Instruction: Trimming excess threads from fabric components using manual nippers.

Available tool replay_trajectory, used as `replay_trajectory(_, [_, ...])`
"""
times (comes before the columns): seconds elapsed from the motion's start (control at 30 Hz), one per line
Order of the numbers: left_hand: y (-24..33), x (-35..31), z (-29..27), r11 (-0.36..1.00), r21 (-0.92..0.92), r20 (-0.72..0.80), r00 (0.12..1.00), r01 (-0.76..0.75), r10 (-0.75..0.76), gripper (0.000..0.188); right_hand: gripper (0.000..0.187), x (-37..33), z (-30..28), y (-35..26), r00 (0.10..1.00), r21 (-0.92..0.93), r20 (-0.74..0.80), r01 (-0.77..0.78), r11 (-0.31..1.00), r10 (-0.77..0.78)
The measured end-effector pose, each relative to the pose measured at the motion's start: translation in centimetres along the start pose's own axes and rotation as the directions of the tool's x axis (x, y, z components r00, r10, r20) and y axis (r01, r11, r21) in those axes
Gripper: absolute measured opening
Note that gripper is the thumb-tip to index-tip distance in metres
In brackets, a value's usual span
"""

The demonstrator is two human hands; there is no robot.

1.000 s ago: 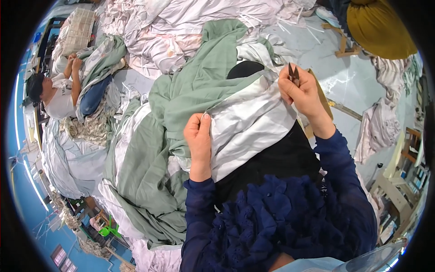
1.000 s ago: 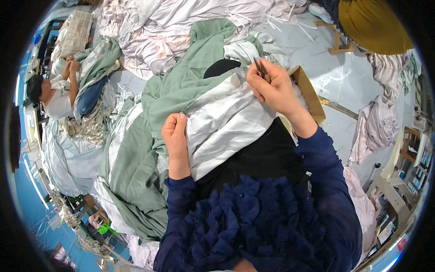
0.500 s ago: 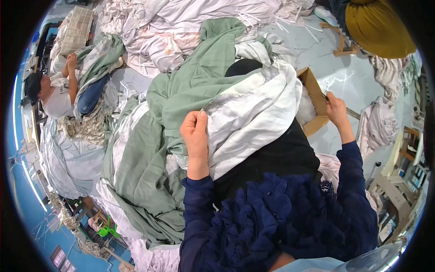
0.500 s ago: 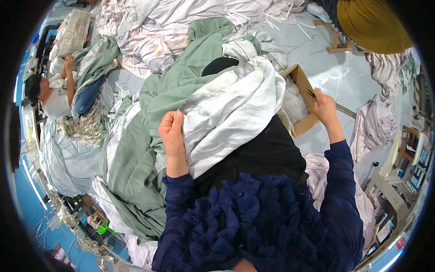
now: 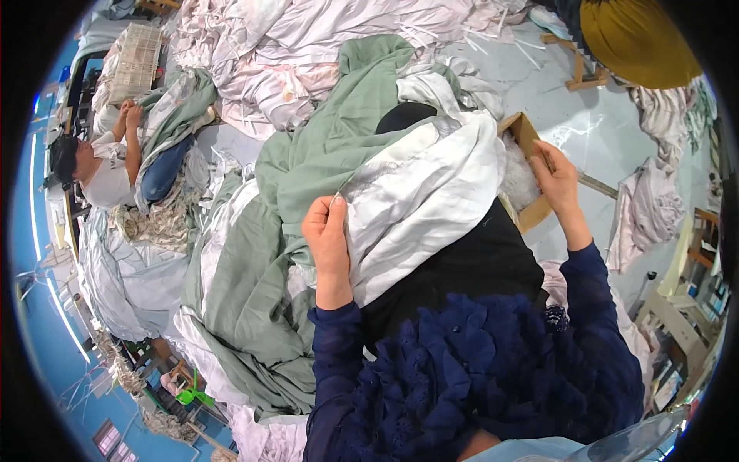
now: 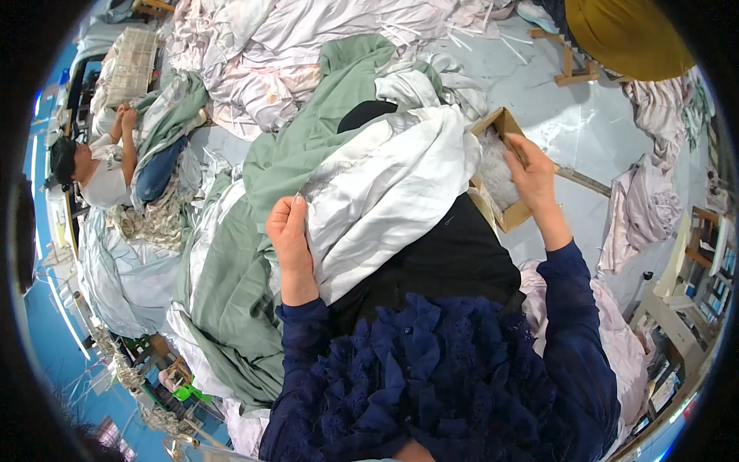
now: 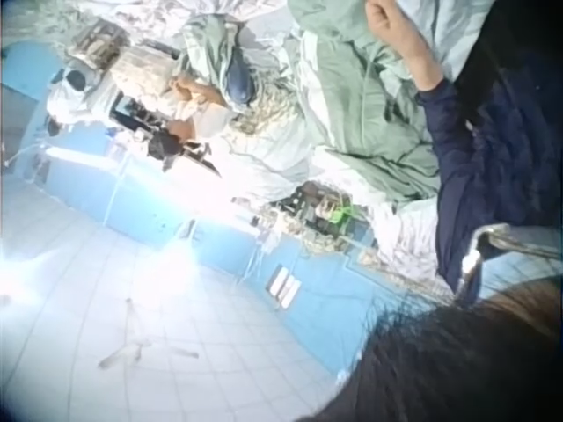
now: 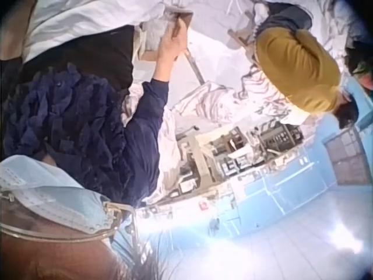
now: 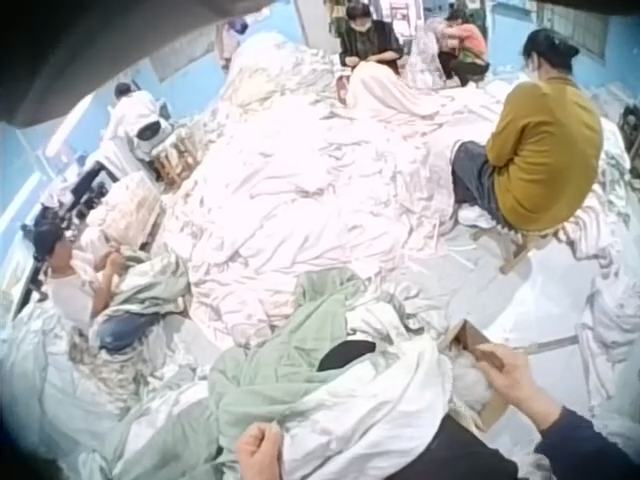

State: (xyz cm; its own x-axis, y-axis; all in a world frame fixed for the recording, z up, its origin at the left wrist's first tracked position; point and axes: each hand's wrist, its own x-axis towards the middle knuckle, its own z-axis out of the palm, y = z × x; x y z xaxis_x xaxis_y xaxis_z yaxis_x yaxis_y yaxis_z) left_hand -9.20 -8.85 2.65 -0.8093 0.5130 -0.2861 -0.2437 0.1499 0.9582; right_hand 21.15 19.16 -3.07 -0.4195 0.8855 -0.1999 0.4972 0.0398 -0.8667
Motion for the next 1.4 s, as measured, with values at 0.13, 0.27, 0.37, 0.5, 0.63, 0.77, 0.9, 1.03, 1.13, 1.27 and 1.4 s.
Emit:
replay_trajectory(0.13, [-0.2, -0.1, 0.0, 0.999, 0.005, -0.018, 0.999, -0.039, 0.039, 0.016, 0.046, 0.4, 3.4, -9.1, 0.946, 0.182, 0.045, 0.309, 0.934, -0.322])
replay_trajectory(0.27, [-0.2, -0.1, 0.1, 0.999, -0.003, 0.007, 0.999, -0.046, 0.046, 0.016, 0.041, 1.6, 6.0, -13.4, 0.806, 0.071, 0.265, 0.531, 0.844, -0.53])
replay_trajectory(0.37, [-0.1, -0.2, 0.3, 0.999, 0.006, -0.002, 0.999, -0.039, 0.039, 0.015, 0.028, 2.0, 7.4, -13.5, 0.741, -0.006, 0.28, 0.637, 0.77, -0.611])
replay_trajectory(0.5, [-0.3, -0.4, 0.1, 0.999, 0.038, -0.019, 1.0, -0.021, 0.021, 0.015, 0.014, 1.8, 7.3, -14.3, 0.736, -0.077, 0.324, 0.647, 0.759, -0.595])
replay_trajectory(0.63, [0.0, -0.1, 0.4, 1.0, 0.026, 0.013, 1.0, 0.001, -0.002, 0.016, 0.007, 1.6, 7.3, -16.5, 0.728, 0.072, 0.338, 0.612, 0.788, -0.597])
replay_trajectory(0.77, [-0.3, 0.1, 0.4, 1.0, 0.009, 0.015, 1.0, -0.007, 0.007, 0.016, 0.004, 1.7, 9.4, -17.8, 0.726, 0.411, 0.331, 0.465, 0.785, -0.603])
replay_trajectory(0.9, [-0.8, 0.3, 0.2, 1.0, 0.029, 0.028, 1.0, 0.008, -0.009, 0.017, 0.007, 2.6, 9.7, -18.3, 0.665, 0.341, 0.68, 0.084, 0.936, -0.307])
replay_trajectory(1.03, [-1.1, 0.4, 0.0, 1.0, 0.009, 0.006, 1.0, 0.021, -0.021, 0.017, 0.007, 3.4, 9.1, -15.6, 0.747, 0.253, 0.515, 0.336, 0.907, -0.42])
replay_trajectory(1.13, [-1.6, 0.4, -0.6, 0.999, -0.018, 0.002, 1.0, 0.032, -0.032, 0.015, 0.009, 4.0, 6.5, -13.7, 0.81, 0.127, 0.446, 0.363, 0.923, -0.38])
replay_trajectory(1.27, [-1.2, 0.2, -0.8, 0.998, -0.043, -0.011, 0.999, 0.045, -0.045, 0.015, 0.014, 4.2, 1.7, -8.5, 0.919, 0.008, 0.343, 0.202, 0.979, -0.193])
replay_trajectory(1.4, [-0.5, 0.1, -0.6, 0.998, -0.047, 0.003, 0.999, 0.047, -0.047, 0.014, 0.011, 2.7, -2.3, -0.1, 0.949, -0.242, 0.31, 0.024, 0.97, 0.054])
